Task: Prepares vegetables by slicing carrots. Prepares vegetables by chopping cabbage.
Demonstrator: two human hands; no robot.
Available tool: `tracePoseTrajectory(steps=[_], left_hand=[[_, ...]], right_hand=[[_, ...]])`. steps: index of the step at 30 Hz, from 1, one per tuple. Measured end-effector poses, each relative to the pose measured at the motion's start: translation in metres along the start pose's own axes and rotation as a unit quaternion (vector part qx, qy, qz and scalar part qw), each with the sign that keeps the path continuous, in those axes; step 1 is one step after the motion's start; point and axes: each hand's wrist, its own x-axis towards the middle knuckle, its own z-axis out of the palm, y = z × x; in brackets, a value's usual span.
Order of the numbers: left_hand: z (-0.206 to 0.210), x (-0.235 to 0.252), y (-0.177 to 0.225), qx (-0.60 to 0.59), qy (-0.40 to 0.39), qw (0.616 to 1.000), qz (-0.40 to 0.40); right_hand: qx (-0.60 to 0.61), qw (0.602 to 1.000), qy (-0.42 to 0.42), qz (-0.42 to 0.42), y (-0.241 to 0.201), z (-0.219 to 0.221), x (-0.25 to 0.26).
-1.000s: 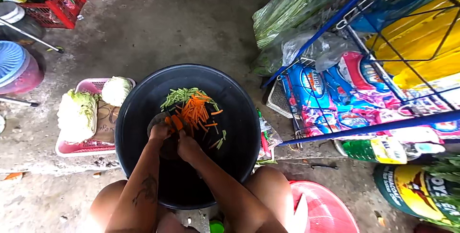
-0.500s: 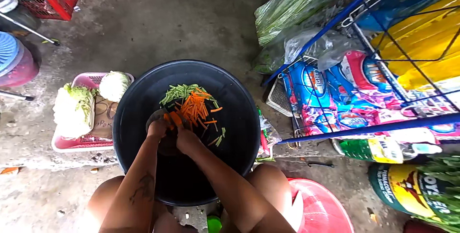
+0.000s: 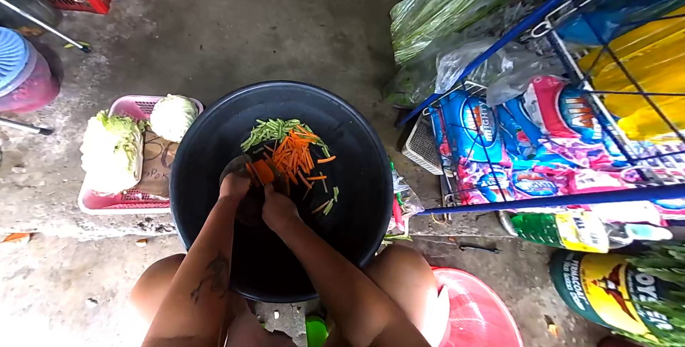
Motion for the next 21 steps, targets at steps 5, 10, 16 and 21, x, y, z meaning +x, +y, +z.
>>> tracePoseTrajectory(steps=[5,10,16,21], left_hand=[[-0.002,-0.004,0.004,0.008,0.002,1.000,-0.009],[-0.001,-0.003,0.004,0.002,0.001,1.000,-0.013],[-0.002,-0.009,0.005,-0.038,-0.012,0.999,-0.004],[-0.005,-0.011,0.006,-0.024,-0.012,1.000,-0.014]], right_hand=[[0.010,1.000,0.013,-0.013,0.007,0.011,0.009],[0.013,1.000,0.021,-0.015,0.009,0.013,0.010],[0.031,0.999,0.011,-0.026,0.014,0.026,0.020],[0.023,0.999,0.024,-0.028,0.013,0.035,0.020]])
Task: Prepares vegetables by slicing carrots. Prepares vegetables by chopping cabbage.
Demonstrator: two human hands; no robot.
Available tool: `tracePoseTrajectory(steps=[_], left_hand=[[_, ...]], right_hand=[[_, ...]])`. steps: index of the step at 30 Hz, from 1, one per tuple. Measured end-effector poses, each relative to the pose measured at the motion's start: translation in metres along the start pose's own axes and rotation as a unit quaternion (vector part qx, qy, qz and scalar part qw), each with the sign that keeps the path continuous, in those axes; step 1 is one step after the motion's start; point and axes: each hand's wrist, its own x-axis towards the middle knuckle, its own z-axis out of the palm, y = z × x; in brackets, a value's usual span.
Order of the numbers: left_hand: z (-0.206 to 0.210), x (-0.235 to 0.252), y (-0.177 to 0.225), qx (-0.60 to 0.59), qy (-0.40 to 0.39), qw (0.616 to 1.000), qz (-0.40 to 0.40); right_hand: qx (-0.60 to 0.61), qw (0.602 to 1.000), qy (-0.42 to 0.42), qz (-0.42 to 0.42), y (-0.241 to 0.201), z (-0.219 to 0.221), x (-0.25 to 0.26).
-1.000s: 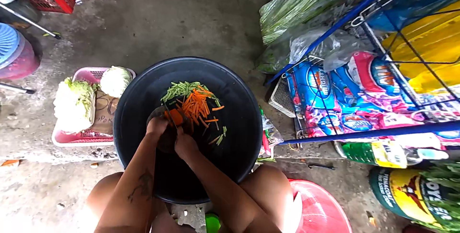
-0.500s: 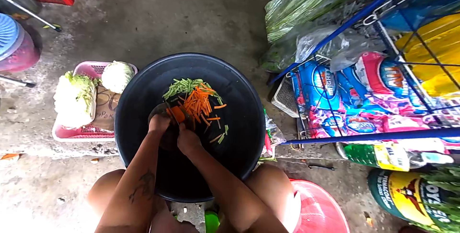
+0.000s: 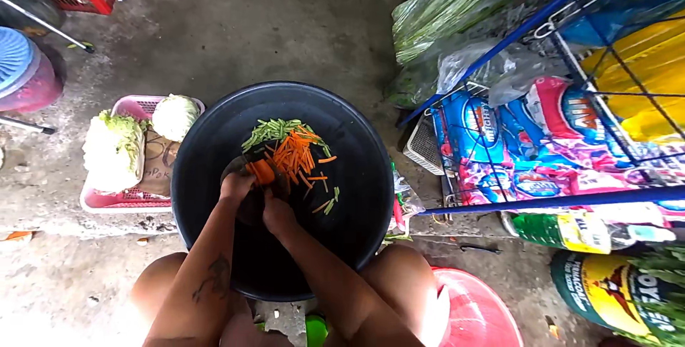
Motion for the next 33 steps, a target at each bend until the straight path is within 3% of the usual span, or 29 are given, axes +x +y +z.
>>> tracePoseTrajectory(steps=[3,6,9,12,16,24,33], left_hand=[[-0.001,0.001,-0.002,0.012,0.021,1.000,-0.005],[0.000,-0.001,-0.003,-0.018,0.025,0.999,-0.020],[0.006,-0.002,-0.002,-0.051,0.018,0.998,-0.020],[0.009,-0.005,-0.002,-0.045,0.004,0.999,0.025],[0.012,-0.008,0.003,0.098,0.040,0.990,0.092],[0.057,-0.011,0.068,0.314,0.076,0.946,-0.004],[0.061,-0.001,0.075,0.365,0.119,0.922,-0.051]], right_hand=[[0.037,0.999,-0.015,-0.008,0.005,-0.008,0.003],[0.096,0.993,-0.027,-0.069,0.024,-0.017,0.014],[0.068,0.993,0.012,-0.097,0.031,-0.020,0.008],[0.122,0.988,0.042,-0.081,0.035,-0.028,-0.013],[0.193,0.979,0.056,-0.015,0.055,-0.045,-0.038],[0.214,0.975,0.046,0.043,0.078,-0.059,-0.049],[0.208,0.978,0.030,0.020,0.077,-0.064,-0.052]])
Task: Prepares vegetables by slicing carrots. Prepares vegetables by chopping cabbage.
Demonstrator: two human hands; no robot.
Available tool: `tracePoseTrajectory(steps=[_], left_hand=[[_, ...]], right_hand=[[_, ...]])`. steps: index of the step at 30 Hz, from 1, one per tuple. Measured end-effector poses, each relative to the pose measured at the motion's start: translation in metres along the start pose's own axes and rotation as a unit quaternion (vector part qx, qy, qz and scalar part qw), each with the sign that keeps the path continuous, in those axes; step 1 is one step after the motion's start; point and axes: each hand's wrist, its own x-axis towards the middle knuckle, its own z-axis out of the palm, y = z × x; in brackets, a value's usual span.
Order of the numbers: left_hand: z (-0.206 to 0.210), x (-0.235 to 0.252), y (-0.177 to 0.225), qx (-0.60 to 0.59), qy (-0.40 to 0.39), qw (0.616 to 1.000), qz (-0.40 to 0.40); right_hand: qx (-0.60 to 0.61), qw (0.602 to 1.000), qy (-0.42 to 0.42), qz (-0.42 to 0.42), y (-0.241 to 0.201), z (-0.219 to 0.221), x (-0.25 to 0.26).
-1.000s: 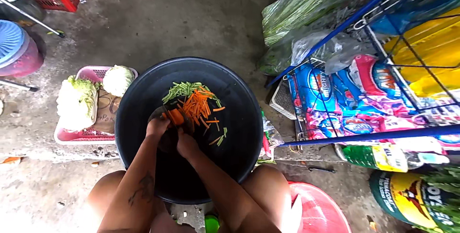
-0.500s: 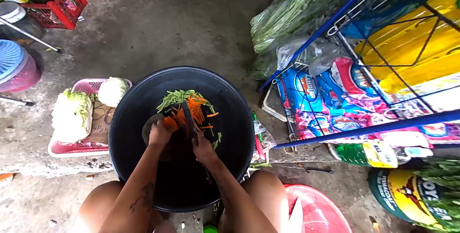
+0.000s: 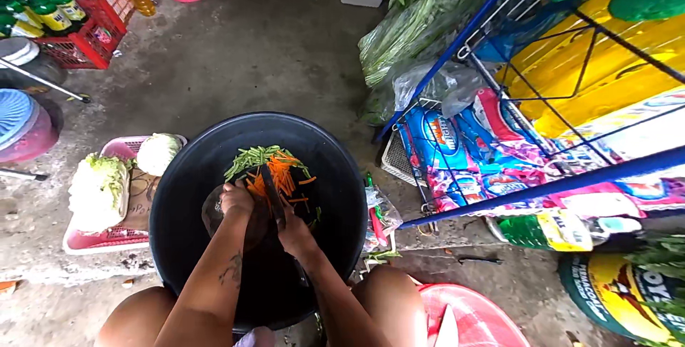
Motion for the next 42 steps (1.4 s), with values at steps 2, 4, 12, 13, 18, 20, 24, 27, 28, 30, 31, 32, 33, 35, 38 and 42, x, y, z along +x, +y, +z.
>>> tracePoseTrajectory(steps=[2,4,12,13,18,20,24,27,28,30,31,32,33,35,38,42], left_hand=[[-0.005,-0.002,-0.011,-0.023,0.000,1.000,0.001],[-0.013,-0.001,-0.027,-0.138,-0.006,0.990,0.001],[0.022,0.012,-0.058,-0.392,-0.021,0.918,0.064],[0.019,0.009,-0.056,-0.336,-0.014,0.940,0.067],[0.006,0.003,-0.058,-0.191,-0.005,0.978,0.088],[0.002,0.007,-0.065,-0.170,-0.020,0.972,0.159],[0.003,0.017,-0.068,-0.010,-0.062,0.964,0.257],[0.006,0.029,-0.074,0.020,-0.057,0.956,0.288],[0.006,0.032,-0.075,0.019,-0.052,0.954,0.295],[0.006,0.033,-0.077,0.009,-0.050,0.954,0.295],[0.007,0.033,-0.077,0.001,-0.050,0.956,0.290],[0.010,0.031,-0.077,-0.012,-0.048,0.959,0.280],[0.013,0.029,-0.076,-0.029,-0.041,0.962,0.270],[0.021,0.022,-0.073,-0.070,-0.016,0.965,0.254],[0.030,0.011,-0.074,-0.173,0.008,0.959,0.225],[0.036,-0.001,-0.087,-0.417,0.009,0.902,0.111]], right_hand=[[-0.002,1.000,-0.004,-0.003,0.001,0.001,0.001],[-0.005,1.000,-0.009,-0.003,0.001,0.002,0.002],[-0.065,0.997,-0.034,0.012,0.002,0.014,0.006],[-0.070,0.997,-0.037,0.016,0.001,0.015,0.007],[-0.081,0.996,-0.045,0.019,0.002,0.021,0.008],[-0.082,0.995,-0.044,0.019,0.001,0.022,0.007],[-0.086,0.995,-0.044,0.018,-0.001,0.023,0.007],[-0.093,0.995,-0.038,0.018,-0.002,0.023,0.008],[-0.096,0.995,-0.036,0.019,-0.003,0.023,0.008],[-0.104,0.994,-0.037,0.021,-0.004,0.023,0.008],[-0.111,0.993,-0.037,0.021,-0.004,0.023,0.008],[-0.120,0.992,-0.036,0.019,-0.005,0.024,0.009],[-0.130,0.991,-0.034,0.017,-0.006,0.024,0.010],[-0.158,0.987,-0.026,0.011,-0.007,0.024,0.012],[-0.215,0.977,-0.011,0.007,-0.010,0.027,0.016],[-0.256,0.967,0.014,-0.003,-0.009,0.030,0.021]])
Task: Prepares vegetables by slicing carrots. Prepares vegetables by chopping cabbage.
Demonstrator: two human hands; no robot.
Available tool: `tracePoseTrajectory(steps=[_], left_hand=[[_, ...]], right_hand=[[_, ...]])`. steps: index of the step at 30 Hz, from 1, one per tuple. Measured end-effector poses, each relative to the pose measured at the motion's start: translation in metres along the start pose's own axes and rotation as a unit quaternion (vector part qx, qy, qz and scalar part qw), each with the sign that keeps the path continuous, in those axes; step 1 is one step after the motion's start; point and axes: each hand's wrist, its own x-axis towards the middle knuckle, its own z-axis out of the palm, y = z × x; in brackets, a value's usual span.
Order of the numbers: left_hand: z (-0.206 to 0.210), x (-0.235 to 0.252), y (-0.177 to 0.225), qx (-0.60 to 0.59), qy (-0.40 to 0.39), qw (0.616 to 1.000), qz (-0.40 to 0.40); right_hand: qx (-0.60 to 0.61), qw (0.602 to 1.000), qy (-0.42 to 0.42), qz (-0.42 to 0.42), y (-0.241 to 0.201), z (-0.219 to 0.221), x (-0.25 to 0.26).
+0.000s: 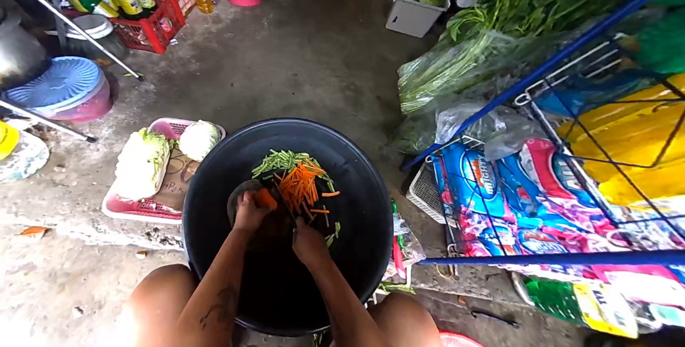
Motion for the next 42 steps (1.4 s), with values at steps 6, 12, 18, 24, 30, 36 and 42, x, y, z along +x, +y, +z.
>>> tracePoseTrajectory(steps=[6,12,18,24,30,36,42], left_hand=[[0.020,0.001,-0.019,-0.201,-0.001,0.975,-0.097],[0.010,-0.004,-0.006,-0.073,0.035,0.997,-0.018],[0.016,0.005,0.006,0.055,0.015,0.996,0.075],[0.018,0.007,0.006,0.028,0.024,0.998,0.041],[0.022,0.008,0.004,0.019,0.029,0.999,0.037],[0.023,0.010,0.001,-0.005,0.024,0.999,0.038],[0.023,0.012,-0.003,-0.020,0.026,0.999,0.031]], right_hand=[[-0.033,0.999,0.000,-0.012,-0.007,0.005,-0.002],[-0.049,0.999,-0.002,-0.017,-0.008,0.010,-0.003],[-0.073,0.997,-0.013,-0.011,-0.016,0.011,0.000],[-0.086,0.996,-0.020,0.005,-0.023,-0.007,-0.008],[-0.107,0.994,-0.031,0.001,-0.024,-0.008,-0.018],[-0.091,0.994,-0.059,-0.007,-0.023,-0.013,-0.010],[-0.100,0.991,-0.084,0.001,-0.032,-0.024,-0.008]])
